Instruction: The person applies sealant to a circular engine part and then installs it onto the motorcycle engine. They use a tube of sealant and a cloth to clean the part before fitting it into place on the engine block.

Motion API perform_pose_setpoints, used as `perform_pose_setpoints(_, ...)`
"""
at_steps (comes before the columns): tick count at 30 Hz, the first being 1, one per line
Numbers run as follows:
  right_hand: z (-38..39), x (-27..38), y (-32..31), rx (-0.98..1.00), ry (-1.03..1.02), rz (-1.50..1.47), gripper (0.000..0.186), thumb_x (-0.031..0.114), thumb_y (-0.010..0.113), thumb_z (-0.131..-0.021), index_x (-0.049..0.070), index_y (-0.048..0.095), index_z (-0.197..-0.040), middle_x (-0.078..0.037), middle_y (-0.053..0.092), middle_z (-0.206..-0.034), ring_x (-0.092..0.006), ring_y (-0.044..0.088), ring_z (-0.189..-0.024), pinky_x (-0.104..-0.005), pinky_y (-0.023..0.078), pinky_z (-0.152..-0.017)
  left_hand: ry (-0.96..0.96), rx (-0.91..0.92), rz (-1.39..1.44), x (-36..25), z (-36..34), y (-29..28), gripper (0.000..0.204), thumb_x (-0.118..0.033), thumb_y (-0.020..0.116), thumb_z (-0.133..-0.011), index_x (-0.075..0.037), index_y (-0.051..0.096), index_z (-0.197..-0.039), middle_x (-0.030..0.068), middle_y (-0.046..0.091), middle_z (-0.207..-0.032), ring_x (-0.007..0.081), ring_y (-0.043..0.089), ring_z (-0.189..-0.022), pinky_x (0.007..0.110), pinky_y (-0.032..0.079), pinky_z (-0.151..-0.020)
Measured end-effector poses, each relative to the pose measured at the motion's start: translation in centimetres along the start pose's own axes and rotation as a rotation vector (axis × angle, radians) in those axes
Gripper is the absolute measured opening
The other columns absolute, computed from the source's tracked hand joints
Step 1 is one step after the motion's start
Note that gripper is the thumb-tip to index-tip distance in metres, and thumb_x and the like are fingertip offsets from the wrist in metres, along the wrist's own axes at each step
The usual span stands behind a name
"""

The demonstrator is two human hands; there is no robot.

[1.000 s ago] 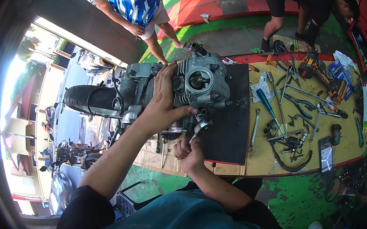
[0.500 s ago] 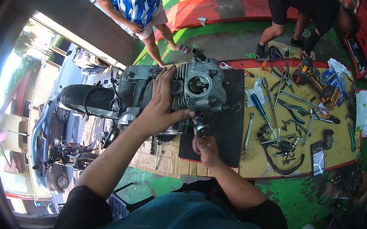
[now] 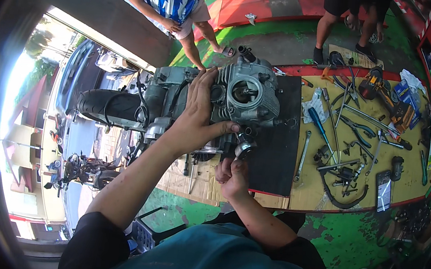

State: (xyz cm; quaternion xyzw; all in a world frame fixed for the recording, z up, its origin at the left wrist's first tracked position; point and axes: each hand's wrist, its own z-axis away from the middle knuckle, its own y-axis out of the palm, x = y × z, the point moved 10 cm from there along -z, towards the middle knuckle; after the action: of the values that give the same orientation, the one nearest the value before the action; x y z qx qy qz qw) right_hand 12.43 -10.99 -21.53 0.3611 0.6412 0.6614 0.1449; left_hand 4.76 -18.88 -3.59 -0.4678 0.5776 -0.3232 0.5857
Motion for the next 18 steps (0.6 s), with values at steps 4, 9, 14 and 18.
perform_pose_setpoints(4, 0.3, -1.5, 2.0, -0.077, 0.023, -0.166, 0.062, 0.065, 0.059, -0.093, 0.017, 0.033, -0.064, 0.004, 0.022, -0.057, -0.0112, 0.024, -0.050, -0.0320, 0.021, -0.049, -0.009, -0.009, -0.001, 0.1, 0.2, -0.1, 0.118, -0.057, 0.080, -0.076, 0.006, 0.016, -0.153, 0.0279, 0.024, -0.156, 0.0449, 0.017, -0.148, 0.051, 0.018, -0.122)
perform_pose_setpoints(9, 0.2, -2.0, 2.0, 0.021, 0.140, -0.029, 0.069, 0.076, 0.052, -0.090, 0.016, 0.033, -0.062, 0.004, 0.026, -0.055, -0.0110, 0.027, -0.049, -0.0313, 0.024, -0.048, 0.018, -0.004, -0.015, -0.2, 0.1, -0.4, 0.118, -0.057, 0.079, -0.077, 0.007, 0.015, -0.153, 0.0296, 0.025, -0.155, 0.0457, 0.018, -0.148, 0.052, 0.017, -0.122)
perform_pose_setpoints(14, -0.5, 5.3, -3.6, -0.031, 0.034, 0.761, 0.069, 0.073, 0.056, -0.090, 0.012, 0.042, -0.060, 0.003, 0.038, -0.054, -0.0074, 0.036, -0.050, -0.0282, 0.026, -0.048, 0.031, -0.022, -0.035, -0.4, 0.2, -0.6, 0.119, -0.056, 0.080, -0.077, 0.008, 0.014, -0.153, 0.0305, 0.025, -0.155, 0.0466, 0.018, -0.148, 0.053, 0.017, -0.122)
perform_pose_setpoints(18, -1.6, 8.4, -3.5, 0.029, -0.022, 0.989, 0.065, 0.064, 0.059, -0.095, 0.009, 0.050, -0.061, 0.004, 0.041, -0.056, -0.0064, 0.037, -0.052, -0.0281, 0.027, -0.049, 0.035, -0.021, -0.022, -0.4, 0.1, -0.5, 0.119, -0.054, 0.081, -0.077, 0.008, 0.014, -0.153, 0.0302, 0.025, -0.155, 0.0466, 0.019, -0.147, 0.053, 0.017, -0.122)
